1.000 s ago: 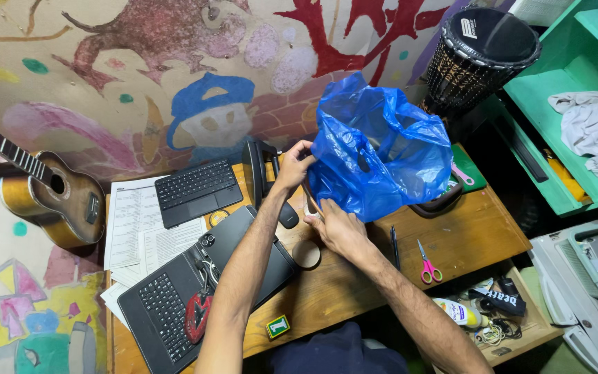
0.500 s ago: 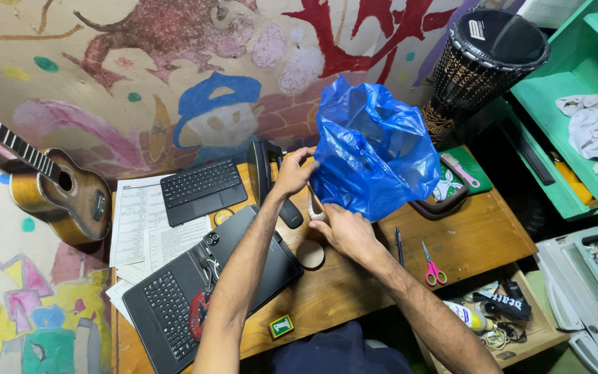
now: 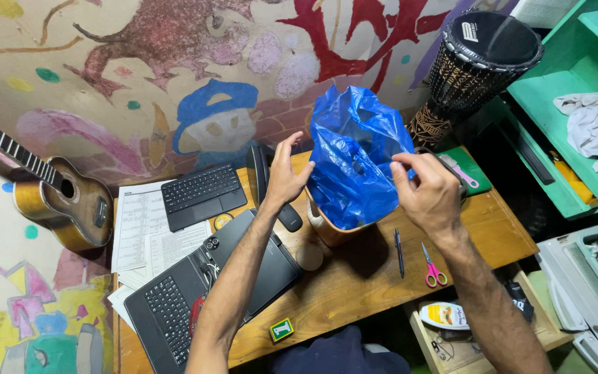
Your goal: The person lines a plastic trash bin with a blue bag, wipes the bin and surrounding items with a cloth, and stores the bag inside the bin.
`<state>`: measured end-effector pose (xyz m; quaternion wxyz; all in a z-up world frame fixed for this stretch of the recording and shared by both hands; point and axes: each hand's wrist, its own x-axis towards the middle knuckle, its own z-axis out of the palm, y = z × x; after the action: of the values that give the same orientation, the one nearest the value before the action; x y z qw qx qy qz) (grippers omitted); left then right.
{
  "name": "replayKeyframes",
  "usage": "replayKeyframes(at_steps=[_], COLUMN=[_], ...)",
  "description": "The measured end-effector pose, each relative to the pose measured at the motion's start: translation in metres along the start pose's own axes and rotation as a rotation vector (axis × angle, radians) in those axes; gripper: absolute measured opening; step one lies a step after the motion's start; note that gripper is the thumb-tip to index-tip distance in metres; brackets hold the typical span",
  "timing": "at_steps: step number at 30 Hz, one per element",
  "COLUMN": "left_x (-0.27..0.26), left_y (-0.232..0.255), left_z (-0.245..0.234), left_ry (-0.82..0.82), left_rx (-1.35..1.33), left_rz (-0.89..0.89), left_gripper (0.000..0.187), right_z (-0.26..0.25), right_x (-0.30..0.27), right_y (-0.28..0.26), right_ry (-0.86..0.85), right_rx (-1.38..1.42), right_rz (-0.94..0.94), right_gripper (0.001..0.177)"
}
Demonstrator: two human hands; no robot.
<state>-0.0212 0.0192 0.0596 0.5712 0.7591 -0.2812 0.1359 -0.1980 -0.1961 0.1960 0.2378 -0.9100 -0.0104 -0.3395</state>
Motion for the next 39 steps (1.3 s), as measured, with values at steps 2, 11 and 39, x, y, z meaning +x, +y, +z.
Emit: replayKeyframes(at_steps=[2, 11, 39], left_x=[0.002, -0.005, -0.026], left_y=[0.025, 0.122, 0.141], left_z=[-0.004, 0.012, -0.002], left_ry=[0.042, -0.252, -0.865], left_rx=[0.013, 0.251, 0.243], left_rz=[0.15, 0.554, 0.687], left_gripper=[0.063, 0.08, 0.023], right_z=[-0.007, 0.028, 0.102], right_x=[0.009, 0.018, -0.003], right_y=[0.022, 0.138, 0.195], right_ry=[0.064, -0.082, -0.335], right_rx=[0.0, 0.06, 0.145], right_rz=[0.011, 0.134, 0.207], right_gripper=[0.013, 0.033, 0.024])
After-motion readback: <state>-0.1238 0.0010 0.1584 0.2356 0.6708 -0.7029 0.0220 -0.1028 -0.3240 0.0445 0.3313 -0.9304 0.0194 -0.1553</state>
